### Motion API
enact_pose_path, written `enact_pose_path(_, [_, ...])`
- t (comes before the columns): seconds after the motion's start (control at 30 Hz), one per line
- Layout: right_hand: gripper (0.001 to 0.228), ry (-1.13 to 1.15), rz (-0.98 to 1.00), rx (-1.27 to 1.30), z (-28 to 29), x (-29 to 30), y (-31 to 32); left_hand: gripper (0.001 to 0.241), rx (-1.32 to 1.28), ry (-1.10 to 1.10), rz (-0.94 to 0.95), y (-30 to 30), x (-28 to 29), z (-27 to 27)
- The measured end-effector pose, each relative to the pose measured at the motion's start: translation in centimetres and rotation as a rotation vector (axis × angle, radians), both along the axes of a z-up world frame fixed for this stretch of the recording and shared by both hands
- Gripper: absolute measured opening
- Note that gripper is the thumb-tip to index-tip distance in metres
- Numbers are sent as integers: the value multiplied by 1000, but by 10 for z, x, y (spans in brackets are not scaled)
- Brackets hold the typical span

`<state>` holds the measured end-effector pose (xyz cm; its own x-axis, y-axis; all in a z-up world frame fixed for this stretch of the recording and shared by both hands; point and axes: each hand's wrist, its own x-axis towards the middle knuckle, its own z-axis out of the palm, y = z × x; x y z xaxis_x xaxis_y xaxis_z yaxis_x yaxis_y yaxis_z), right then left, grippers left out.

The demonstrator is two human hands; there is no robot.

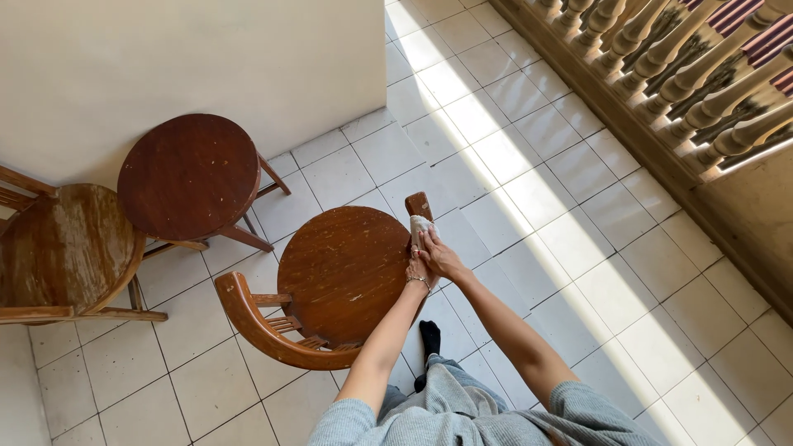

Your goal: Cleaning a wooden chair and side table using a white cloth.

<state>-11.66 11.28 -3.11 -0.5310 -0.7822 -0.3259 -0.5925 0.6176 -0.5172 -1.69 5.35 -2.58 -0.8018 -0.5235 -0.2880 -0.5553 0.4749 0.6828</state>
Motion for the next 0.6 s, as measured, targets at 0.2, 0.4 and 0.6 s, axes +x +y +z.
enact_pose_path(0.2, [65,-5,134,208,14,63,45,122,-71,-84,-132,23,82,10])
enact_pose_path(0.4, [63,116,65,45,-17,53,12,120,106,-140,-95,-4,48,-28])
enact_pose_path(0.6, [54,202,14,-57,-4,37,12,131,237,-65,-33,-11,38,-14])
